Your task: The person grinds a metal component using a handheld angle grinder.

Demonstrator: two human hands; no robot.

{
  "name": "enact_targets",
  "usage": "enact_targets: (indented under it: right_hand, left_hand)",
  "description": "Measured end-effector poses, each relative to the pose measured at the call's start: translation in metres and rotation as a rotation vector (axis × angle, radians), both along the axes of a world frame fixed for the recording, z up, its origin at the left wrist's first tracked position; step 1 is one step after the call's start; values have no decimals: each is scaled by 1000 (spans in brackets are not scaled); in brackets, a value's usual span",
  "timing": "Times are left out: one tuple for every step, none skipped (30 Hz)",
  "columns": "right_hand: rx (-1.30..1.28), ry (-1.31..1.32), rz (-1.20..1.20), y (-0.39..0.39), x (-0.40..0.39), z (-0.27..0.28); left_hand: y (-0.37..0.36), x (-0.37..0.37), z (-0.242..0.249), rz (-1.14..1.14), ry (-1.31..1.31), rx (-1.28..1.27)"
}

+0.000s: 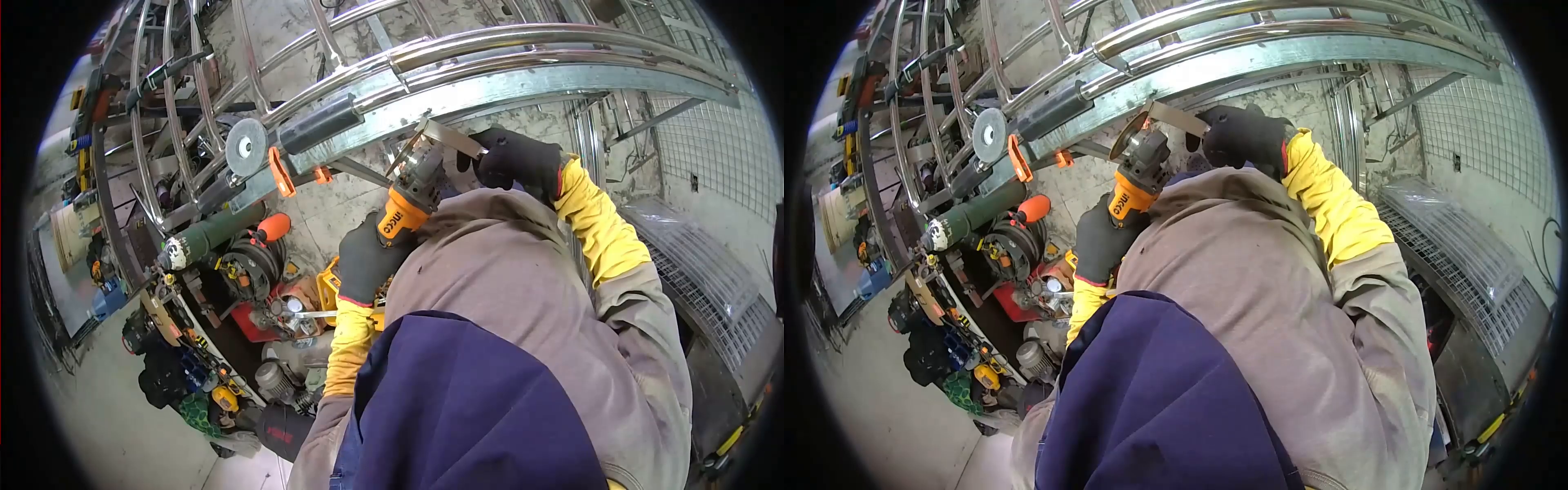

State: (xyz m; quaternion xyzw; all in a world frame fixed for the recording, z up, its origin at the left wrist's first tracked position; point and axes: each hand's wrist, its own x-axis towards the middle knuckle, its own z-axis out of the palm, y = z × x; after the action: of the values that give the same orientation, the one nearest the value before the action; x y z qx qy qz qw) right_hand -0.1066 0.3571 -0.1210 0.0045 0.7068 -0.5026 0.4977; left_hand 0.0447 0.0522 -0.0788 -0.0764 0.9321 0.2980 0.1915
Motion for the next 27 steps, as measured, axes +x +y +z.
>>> enact_targets:
  right_hand:
    - [0,1,-1,2,0,-1]
    - [-59,52,37,3,1,-3]
    - [-117,103,75,5,2,-4]
    - [-117,104,75,7,2,-7]
    - [-137,140,96,8,3,-9]
    - [-158,177,118,10,4,-12]
    - [-157,177,119,6,3,-2]
    - [-95,111,66,3,1,8]
    - [-34,44,13,0,0,14]
    - [-33,41,14,-3,-2,13]
    - [-23,46,14,-3,-2,12]
    - [-12,52,14,-4,-3,11]
    - [-12,53,14,-3,-2,9]
    - [6,107,43,-4,-2,7]
    - [24,162,72,-4,-2,7]
    - [24,163,73,-4,-3,9]
    - [17,105,62,-3,-4,11]
    - [10,48,51,-2,-5,13]
    - [10,48,52,0,-5,8]
    - [-46,138,117,4,-4,0]
    - [-102,228,181,6,-4,-4]
    - [-102,227,182,2,-4,4]
    - [-13,140,124,-1,-6,14]
    - [77,54,65,-4,-6,21]
    - [77,54,66,-4,-6,20]
    - [70,36,43,-3,-6,19]
    - [64,18,19,-2,-5,18]
  left_hand:
    - [1,-1,3,-8,-26,-32]
    - [2,-2,4,-16,-52,-64]
    - [3,-2,4,-16,-50,-64]
    - [3,-2,3,-10,-61,-63]
    - [3,-2,2,-5,-72,-62]
    - [2,-1,-1,-4,-71,-61]
    - [1,0,-3,-8,-59,-56]
    - [0,1,-5,-10,-46,-52]
    - [0,0,-5,-9,-46,-52]
    - [-3,-1,-6,-14,-60,-49]
    - [-3,-2,-6,-20,-71,-46]
    - [-2,-2,-5,-20,-70,-46]
    - [-2,-3,-4,-10,-56,-11]
    - [-1,-3,-3,1,-42,24]
    - [-1,-2,-3,2,-42,25]
    - [-1,-2,-3,-5,-39,10]
    - [0,-2,-3,-12,-37,-3]
    - [0,-1,-4,-11,-37,-3]
    - [0,-1,-5,6,-46,-14]
    - [0,0,-6,23,-55,-25]
    - [-1,0,-8,24,-55,-25]
    - [-2,0,-8,20,-49,2]
    - [-2,0,-9,16,-44,29]
    - [-2,0,-9,17,-44,29]
    - [-2,0,-10,22,-57,27]
    - [-1,-1,-10,27,-69,26]
    - [0,-1,-10,26,-67,26]
